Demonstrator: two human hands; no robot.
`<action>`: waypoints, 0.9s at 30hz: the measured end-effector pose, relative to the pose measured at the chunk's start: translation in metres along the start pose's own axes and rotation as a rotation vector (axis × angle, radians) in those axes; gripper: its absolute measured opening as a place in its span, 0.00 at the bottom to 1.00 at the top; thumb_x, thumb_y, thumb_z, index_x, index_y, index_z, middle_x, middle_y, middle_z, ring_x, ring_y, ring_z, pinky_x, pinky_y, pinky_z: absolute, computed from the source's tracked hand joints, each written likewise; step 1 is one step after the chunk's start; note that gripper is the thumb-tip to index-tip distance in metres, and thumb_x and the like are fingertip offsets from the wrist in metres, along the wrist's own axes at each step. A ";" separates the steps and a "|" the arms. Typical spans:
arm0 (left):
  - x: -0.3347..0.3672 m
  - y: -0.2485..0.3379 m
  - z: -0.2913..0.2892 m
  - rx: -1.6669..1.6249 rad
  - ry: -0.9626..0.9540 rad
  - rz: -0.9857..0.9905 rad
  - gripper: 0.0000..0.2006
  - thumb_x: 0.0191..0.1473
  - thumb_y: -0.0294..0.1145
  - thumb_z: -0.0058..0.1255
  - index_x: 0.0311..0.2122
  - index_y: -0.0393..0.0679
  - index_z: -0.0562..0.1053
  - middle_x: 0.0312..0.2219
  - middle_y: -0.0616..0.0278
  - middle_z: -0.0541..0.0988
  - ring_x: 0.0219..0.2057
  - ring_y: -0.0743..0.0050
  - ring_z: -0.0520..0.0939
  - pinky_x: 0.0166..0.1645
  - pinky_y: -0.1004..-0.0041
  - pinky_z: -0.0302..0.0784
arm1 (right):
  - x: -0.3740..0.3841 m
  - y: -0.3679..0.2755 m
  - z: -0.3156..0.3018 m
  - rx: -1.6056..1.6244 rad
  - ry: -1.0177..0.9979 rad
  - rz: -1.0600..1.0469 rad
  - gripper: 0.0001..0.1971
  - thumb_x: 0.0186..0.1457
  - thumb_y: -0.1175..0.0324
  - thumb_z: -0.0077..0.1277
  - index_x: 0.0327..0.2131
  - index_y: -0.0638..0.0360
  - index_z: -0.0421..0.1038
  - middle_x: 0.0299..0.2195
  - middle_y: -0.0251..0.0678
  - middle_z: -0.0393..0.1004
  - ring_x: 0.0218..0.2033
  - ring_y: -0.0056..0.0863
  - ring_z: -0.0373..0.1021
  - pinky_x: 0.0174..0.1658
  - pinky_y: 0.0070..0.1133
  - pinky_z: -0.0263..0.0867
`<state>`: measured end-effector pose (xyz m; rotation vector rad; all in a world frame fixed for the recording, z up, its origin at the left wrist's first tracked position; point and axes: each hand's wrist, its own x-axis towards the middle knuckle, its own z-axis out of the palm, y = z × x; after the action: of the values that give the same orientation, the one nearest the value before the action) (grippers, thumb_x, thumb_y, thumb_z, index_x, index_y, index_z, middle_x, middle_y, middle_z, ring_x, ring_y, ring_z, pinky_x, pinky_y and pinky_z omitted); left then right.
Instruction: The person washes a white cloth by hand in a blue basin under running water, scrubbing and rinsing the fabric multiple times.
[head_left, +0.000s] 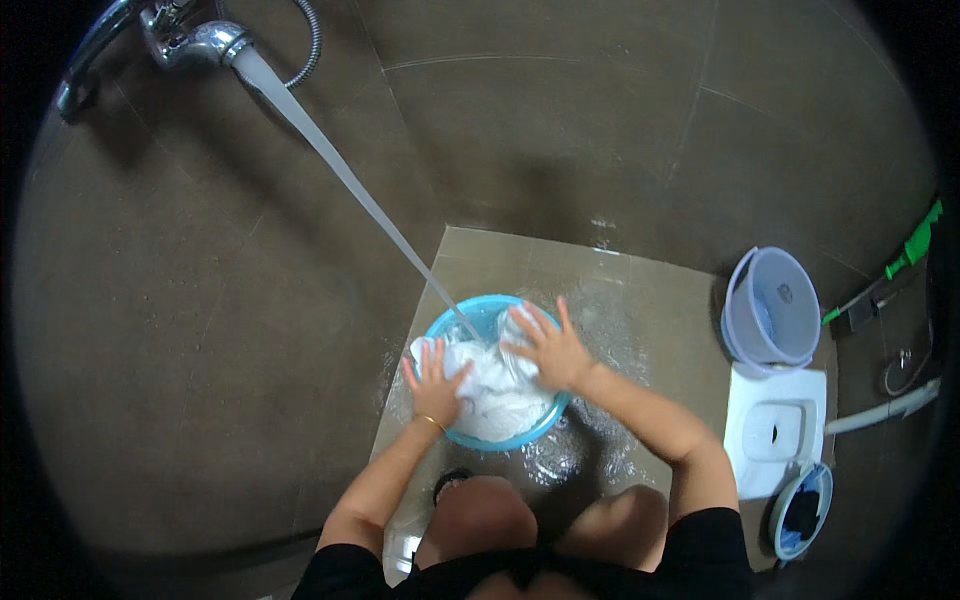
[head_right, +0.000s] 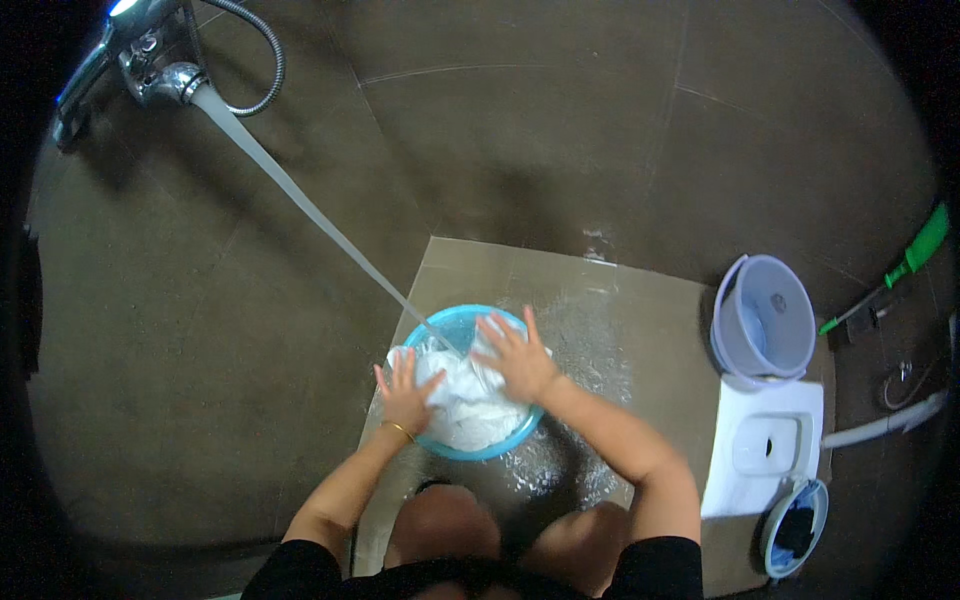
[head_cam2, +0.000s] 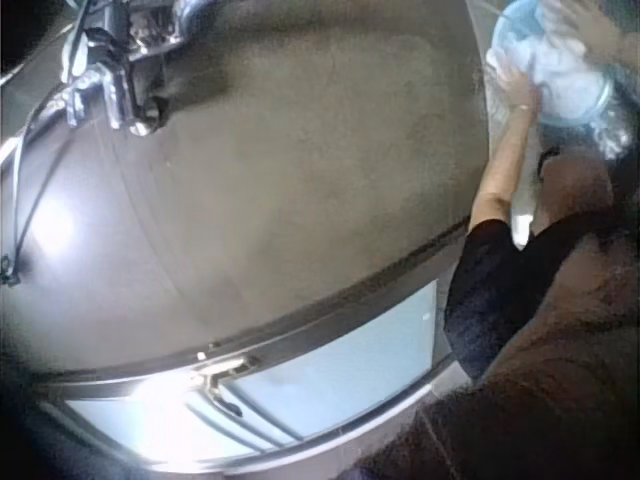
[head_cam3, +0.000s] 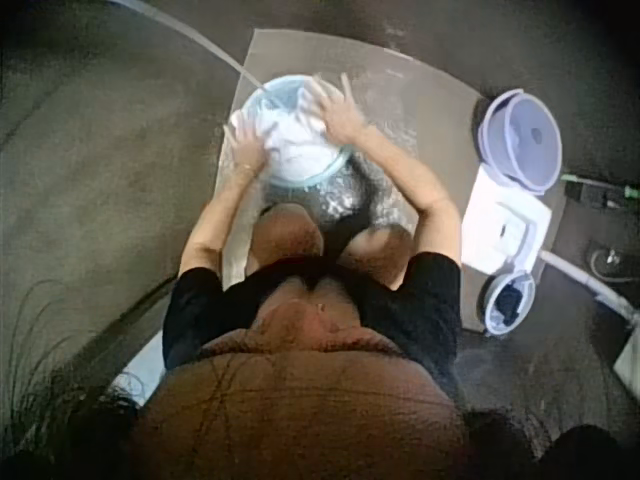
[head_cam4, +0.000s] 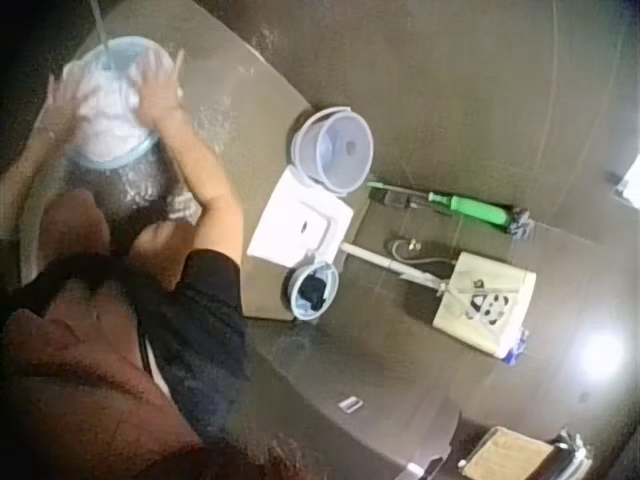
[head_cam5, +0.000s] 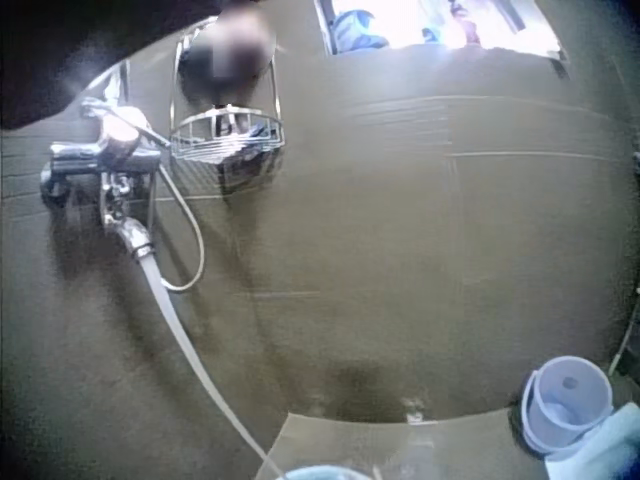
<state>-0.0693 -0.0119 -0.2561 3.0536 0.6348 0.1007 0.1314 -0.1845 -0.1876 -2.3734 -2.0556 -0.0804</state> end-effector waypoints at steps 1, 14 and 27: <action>0.000 0.017 0.010 0.006 -0.065 0.000 0.36 0.34 0.47 0.60 0.54 0.72 0.62 0.61 0.48 0.42 0.62 0.44 0.40 0.55 0.33 0.35 | -0.008 0.000 0.013 -0.003 -0.089 -0.027 0.32 0.40 0.52 0.54 0.54 0.31 0.59 0.63 0.38 0.36 0.64 0.39 0.33 0.58 0.54 0.28; 0.046 0.029 0.045 0.002 -0.741 -0.278 0.54 0.36 0.56 0.59 0.62 0.71 0.34 0.60 0.46 0.22 0.61 0.37 0.28 0.52 0.28 0.36 | 0.064 -0.016 0.166 0.480 -0.601 -0.048 0.34 0.37 0.53 0.56 0.54 0.36 0.60 0.62 0.39 0.40 0.63 0.45 0.32 0.62 0.42 0.31; 0.031 0.028 0.129 0.163 -0.442 -0.300 0.28 0.55 0.33 0.37 0.59 0.72 0.49 0.61 0.46 0.39 0.61 0.41 0.43 0.53 0.29 0.39 | 0.064 -0.035 0.282 0.695 -0.279 0.109 0.27 0.40 0.57 0.51 0.46 0.59 0.68 0.51 0.46 0.63 0.57 0.45 0.51 0.57 0.44 0.40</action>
<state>-0.0211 -0.0260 -0.3820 2.9216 1.0836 -0.6377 0.1162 -0.1070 -0.4676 -2.1053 -1.6400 0.8565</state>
